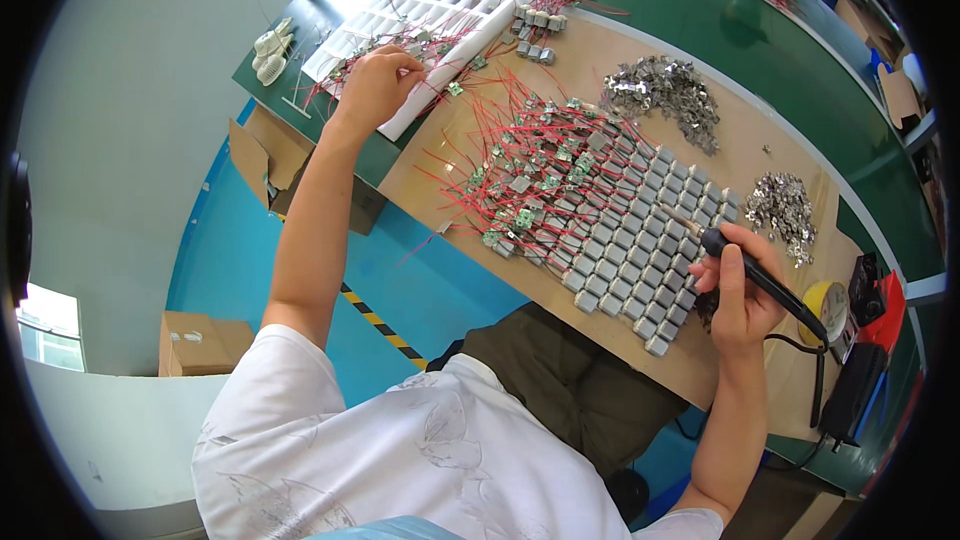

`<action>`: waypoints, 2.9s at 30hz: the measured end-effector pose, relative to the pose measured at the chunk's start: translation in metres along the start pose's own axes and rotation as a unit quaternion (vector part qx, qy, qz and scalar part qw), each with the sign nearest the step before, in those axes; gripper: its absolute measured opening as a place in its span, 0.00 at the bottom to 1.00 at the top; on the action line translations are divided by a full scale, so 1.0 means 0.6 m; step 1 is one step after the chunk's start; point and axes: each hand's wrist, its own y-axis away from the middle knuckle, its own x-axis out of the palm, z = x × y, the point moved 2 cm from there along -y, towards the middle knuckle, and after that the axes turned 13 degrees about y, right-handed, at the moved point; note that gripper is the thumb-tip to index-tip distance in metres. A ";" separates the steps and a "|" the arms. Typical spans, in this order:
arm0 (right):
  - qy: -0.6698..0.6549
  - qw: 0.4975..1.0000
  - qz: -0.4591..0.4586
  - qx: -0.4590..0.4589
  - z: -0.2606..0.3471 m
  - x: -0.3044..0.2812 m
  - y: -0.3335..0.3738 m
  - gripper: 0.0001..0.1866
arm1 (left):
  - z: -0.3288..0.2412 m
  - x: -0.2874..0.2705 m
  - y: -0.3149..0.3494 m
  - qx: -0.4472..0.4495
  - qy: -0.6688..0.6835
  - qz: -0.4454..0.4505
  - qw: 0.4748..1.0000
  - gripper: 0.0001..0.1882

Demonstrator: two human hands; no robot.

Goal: Soldering wires onto small electronic components arranged in a grid on a workbench.

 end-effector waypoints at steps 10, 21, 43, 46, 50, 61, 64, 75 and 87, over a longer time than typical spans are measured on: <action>-0.018 1.000 0.000 -0.006 0.010 0.002 0.005 0.12 | -0.044 -0.059 -0.005 0.030 0.079 -0.221 0.972 0.07; -0.082 0.995 0.059 -0.017 0.022 0.013 -0.009 0.11 | -0.372 0.058 0.119 -0.158 0.671 0.039 0.723 0.07; -0.116 0.983 0.090 0.109 0.031 0.010 -0.003 0.18 | -0.434 0.147 0.130 -0.172 0.666 0.238 0.686 0.15; -0.111 0.982 0.104 0.111 0.033 0.013 -0.004 0.18 | -0.438 0.145 0.130 -0.177 0.659 0.281 0.674 0.14; -0.115 0.981 0.093 0.125 0.031 0.015 -0.002 0.17 | -0.441 0.142 0.127 -0.184 0.640 0.297 0.685 0.12; -0.088 0.985 0.073 0.127 0.035 0.018 0.000 0.16 | -0.427 0.154 0.132 -0.189 0.649 0.263 0.688 0.08; -0.090 0.986 0.067 0.126 0.034 0.020 0.001 0.17 | -0.424 0.158 0.133 -0.171 0.657 0.256 0.688 0.06; -0.027 0.992 0.107 0.060 0.030 0.018 0.007 0.14 | -0.400 0.138 0.115 -0.132 0.570 0.192 0.788 0.06; 0.008 0.998 0.048 -0.041 0.009 -0.006 -0.004 0.17 | -0.332 0.128 0.102 0.066 0.286 0.198 0.935 0.06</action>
